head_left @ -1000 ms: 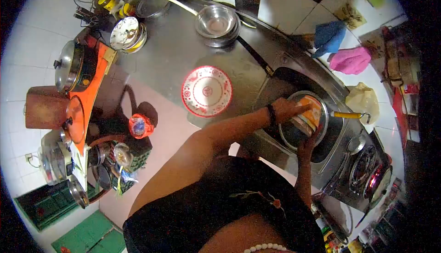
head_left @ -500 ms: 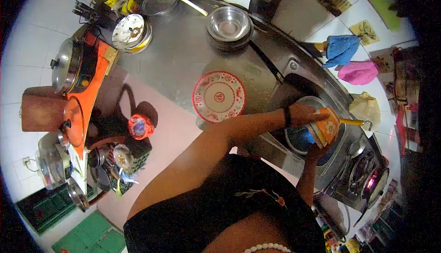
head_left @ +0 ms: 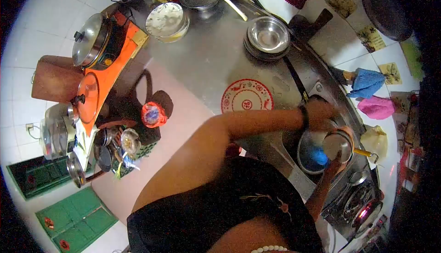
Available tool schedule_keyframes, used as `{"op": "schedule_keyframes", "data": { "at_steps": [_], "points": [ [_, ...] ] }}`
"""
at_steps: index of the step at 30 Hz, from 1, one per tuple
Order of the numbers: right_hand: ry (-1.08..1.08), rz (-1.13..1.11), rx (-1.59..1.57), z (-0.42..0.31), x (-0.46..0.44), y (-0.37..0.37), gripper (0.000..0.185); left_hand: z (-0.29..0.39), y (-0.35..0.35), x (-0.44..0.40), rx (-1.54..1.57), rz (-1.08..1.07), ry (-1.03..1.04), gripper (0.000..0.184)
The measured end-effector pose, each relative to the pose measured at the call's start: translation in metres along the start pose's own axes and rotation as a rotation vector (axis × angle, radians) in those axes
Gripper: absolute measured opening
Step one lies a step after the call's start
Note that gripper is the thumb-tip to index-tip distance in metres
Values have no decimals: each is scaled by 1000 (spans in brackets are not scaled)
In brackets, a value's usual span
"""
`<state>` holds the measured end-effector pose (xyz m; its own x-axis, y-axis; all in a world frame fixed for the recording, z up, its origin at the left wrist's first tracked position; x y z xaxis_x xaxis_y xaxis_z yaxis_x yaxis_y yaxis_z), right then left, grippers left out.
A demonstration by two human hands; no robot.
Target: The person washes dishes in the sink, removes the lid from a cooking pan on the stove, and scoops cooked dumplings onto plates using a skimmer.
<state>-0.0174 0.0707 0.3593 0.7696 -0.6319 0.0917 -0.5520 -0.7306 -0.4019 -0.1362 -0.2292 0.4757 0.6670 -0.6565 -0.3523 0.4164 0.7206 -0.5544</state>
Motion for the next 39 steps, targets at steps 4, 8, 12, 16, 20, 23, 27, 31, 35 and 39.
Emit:
{"op": "schedule_keyframes", "data": {
  "at_steps": [4,8,12,16,20,23,27,31,35,39],
  "points": [
    [258,-63,74,9,6,8,55,-89,-136,47,-577,472,-390,48],
    [31,-216,221,106,-44,-5,61,-149,-227,112,-773,568,-728,54],
    [221,-323,5,55,-27,36,64,-247,-229,138,-500,322,-1010,59],
    [195,-299,180,67,-44,46,64,-287,-208,139,-516,168,-996,55],
    [79,-455,180,68,-45,58,61,-291,-202,144,-256,205,-1104,50],
    [132,-439,142,9,-9,71,57,-268,-204,142,-211,313,-1067,45],
    [293,-485,-5,-42,7,103,58,-252,-204,138,28,379,-1160,37],
    [377,-394,69,-37,0,113,57,-328,-204,149,-420,81,-821,29],
    [403,-520,-77,-77,16,135,59,-282,-213,137,169,281,-738,22],
    [363,-514,2,-89,8,162,53,-239,-252,151,603,888,-922,16]
  ]
}}
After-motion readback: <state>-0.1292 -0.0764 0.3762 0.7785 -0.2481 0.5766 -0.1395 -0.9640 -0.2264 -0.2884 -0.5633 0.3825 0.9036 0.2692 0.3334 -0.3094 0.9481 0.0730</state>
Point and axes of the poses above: each hand's wrist, its own x-axis away from the middle knuckle, its own y-axis out of the palm, z = x × y, the point moved 7 cm from there along -x, towards the middle knuckle, and after that the axes turned 9 degrees about y, right-handed, at the moved point
